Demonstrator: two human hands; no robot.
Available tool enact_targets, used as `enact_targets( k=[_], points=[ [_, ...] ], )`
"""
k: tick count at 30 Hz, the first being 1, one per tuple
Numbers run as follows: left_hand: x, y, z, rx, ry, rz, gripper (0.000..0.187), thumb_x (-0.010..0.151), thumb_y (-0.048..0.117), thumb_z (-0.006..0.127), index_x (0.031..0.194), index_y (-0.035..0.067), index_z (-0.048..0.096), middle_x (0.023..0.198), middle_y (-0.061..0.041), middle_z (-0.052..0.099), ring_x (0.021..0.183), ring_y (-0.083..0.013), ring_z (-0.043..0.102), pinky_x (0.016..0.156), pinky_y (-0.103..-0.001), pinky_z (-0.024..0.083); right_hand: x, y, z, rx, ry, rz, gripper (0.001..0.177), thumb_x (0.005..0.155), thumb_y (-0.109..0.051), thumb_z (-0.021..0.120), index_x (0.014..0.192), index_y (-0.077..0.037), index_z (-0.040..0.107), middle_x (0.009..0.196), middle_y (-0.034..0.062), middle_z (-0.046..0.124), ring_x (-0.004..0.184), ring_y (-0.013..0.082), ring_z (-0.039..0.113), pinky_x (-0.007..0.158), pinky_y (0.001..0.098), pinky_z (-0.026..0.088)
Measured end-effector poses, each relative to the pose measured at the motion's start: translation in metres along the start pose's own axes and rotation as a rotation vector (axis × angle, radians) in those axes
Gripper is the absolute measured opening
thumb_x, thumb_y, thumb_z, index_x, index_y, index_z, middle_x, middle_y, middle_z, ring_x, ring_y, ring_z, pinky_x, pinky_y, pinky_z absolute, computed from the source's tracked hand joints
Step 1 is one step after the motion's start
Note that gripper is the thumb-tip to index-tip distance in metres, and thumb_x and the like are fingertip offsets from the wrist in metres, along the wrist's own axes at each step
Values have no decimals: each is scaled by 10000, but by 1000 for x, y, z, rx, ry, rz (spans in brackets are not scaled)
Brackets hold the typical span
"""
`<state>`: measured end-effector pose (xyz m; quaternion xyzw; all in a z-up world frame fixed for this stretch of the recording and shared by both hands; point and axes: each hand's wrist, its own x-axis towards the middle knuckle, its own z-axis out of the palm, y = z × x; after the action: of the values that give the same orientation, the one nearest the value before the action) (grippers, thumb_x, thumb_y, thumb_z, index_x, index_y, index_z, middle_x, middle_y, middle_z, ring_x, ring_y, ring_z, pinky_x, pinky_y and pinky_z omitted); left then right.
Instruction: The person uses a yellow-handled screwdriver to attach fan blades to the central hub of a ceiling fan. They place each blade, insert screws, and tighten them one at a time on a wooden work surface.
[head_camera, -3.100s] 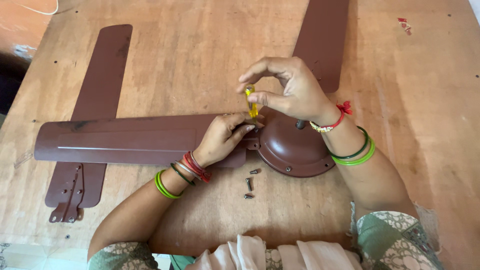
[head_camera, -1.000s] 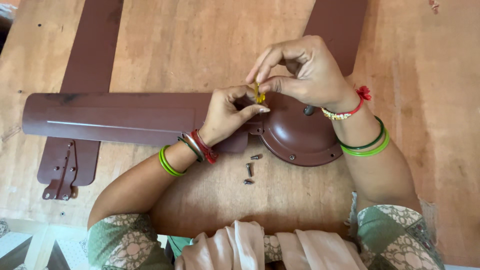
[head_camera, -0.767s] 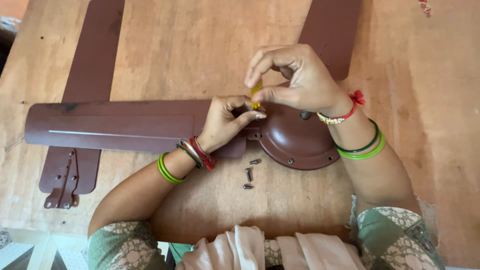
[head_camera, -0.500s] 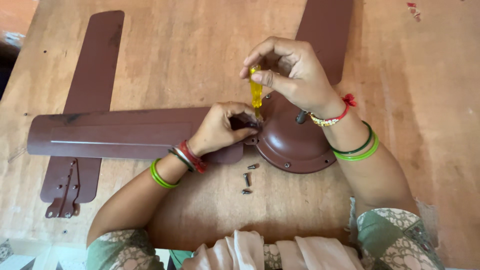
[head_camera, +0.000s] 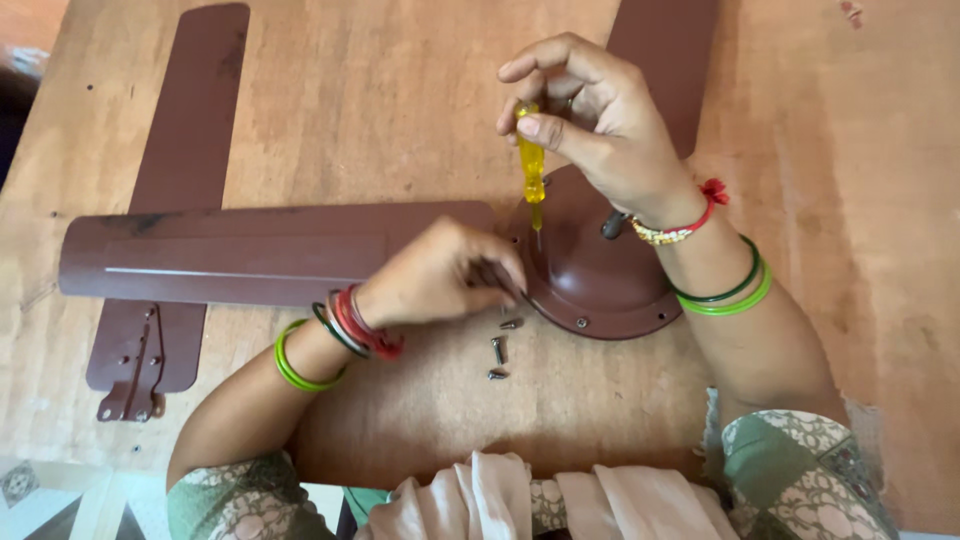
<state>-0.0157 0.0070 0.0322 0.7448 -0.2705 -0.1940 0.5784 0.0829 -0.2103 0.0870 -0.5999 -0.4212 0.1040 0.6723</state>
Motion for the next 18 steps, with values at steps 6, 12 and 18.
enact_targets(
  k=[6, 12, 18],
  points=[
    [-7, 36, 25, 492, -6, 145, 168, 754, 40, 780, 911, 74, 731, 852, -99, 758, 808, -253, 748, 708, -375, 586, -1, -2, 0, -58, -41, 2, 246, 1089, -24, 695, 1314, -42, 598, 1054, 23, 622, 1051, 139, 689, 938, 283, 579],
    [-9, 29, 13, 1047, 289, 50, 689, 609, 469, 870, 1110, 41, 667, 1120, -162, 682, 1114, -366, 640, 936, -510, 507, -1, -2, 1, -32, -21, 4, 220, 1093, -24, 684, 1297, -41, 603, 1044, 34, 655, 1036, 142, 688, 925, 284, 570],
    [0, 18, 8, 1198, 152, -187, 1091, 542, 648, 858, 1339, -14, 517, 1308, -272, 514, 1248, -472, 479, 1043, -569, 379, 1, -1, 1, 13, -14, 23, 229, 1065, -14, 688, 1283, -32, 619, 1088, 15, 595, 1100, 164, 700, 974, 315, 581]
  ],
)
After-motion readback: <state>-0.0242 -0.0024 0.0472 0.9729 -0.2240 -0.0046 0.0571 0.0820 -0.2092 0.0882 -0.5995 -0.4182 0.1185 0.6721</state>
